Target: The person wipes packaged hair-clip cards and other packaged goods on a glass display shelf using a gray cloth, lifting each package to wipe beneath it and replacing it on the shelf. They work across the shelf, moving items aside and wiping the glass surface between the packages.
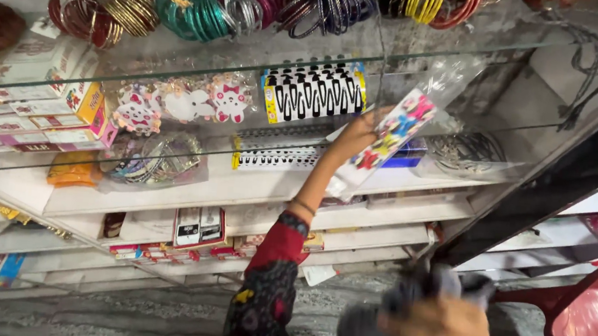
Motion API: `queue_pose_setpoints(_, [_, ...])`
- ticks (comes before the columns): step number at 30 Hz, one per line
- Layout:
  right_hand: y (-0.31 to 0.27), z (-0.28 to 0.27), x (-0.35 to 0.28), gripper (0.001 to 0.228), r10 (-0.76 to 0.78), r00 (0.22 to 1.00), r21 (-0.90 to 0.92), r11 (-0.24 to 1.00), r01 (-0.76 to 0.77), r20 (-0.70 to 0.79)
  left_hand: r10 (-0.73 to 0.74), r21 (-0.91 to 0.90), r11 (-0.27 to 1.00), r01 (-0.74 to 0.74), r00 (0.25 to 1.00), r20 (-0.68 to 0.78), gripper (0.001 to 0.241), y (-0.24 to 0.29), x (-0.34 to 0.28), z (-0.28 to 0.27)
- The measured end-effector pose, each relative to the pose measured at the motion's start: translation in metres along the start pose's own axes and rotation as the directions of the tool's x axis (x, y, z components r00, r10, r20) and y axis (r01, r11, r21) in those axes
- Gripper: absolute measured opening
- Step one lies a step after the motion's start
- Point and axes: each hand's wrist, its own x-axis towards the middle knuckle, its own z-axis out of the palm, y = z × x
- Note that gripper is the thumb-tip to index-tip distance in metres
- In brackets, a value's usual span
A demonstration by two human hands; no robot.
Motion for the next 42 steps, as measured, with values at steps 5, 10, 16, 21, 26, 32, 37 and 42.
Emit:
queue_pose_setpoints(5, [-0.027, 0.007, -0.075, 0.022, 0.267, 0.964, -0.192, 0.945, -0.265, -0.018, 0.003, 0.043, 0.999, 0.002, 0.994, -0.108, 0.06, -0.02, 0.029, 0.025])
queue_pose_setpoints(10, [-0.032, 0.005, -0.087, 0.03, 0.469, 0.868, -0.231, 0.837, -0.496, -0.163, 0.047, -0.219, 0.973, -0.077, 0.989, -0.139, 0.065, -0.009, 0.022, 0.025])
queue_pose_setpoints(16, [-0.034, 0.009, -0.09, 0.042, 0.644, 0.673, -0.228, 0.639, -0.735, -0.364, -0.01, -0.251, 0.968, -0.012, 0.996, -0.09, 0.066, 0.005, 0.015, 0.024])
queue_pose_setpoints(21, [-0.017, 0.021, -0.089, 0.053, 0.684, 0.505, -0.194, 0.482, -0.855, -0.526, 0.001, -0.322, 0.946, -0.022, 0.998, -0.064, 0.07, -0.005, 0.019, 0.022])
queue_pose_setpoints(26, [0.01, 0.03, -0.117, 0.055, 0.851, 0.405, -0.266, 0.327, -0.907, -0.335, -0.063, -0.299, 0.954, 0.004, 0.98, -0.188, 0.07, 0.006, 0.018, 0.03])
queue_pose_setpoints(32, [0.049, 0.025, -0.137, 0.058, 0.871, 0.459, -0.21, 0.423, -0.882, -0.173, 0.013, -0.092, 0.995, -0.05, 0.931, -0.366, 0.065, -0.003, 0.019, 0.034])
queue_pose_setpoints(37, [0.091, -0.009, -0.178, 0.063, 0.835, 0.547, -0.086, 0.55, -0.831, 0.056, 0.094, -0.087, 0.985, -0.146, 0.892, -0.441, 0.052, -0.029, 0.033, 0.028])
queue_pose_setpoints(42, [0.16, -0.056, -0.195, 0.061, 0.741, 0.641, -0.04, 0.66, -0.751, 0.198, 0.14, 0.079, 0.99, -0.117, 0.861, -0.489, 0.036, -0.014, 0.03, 0.031])
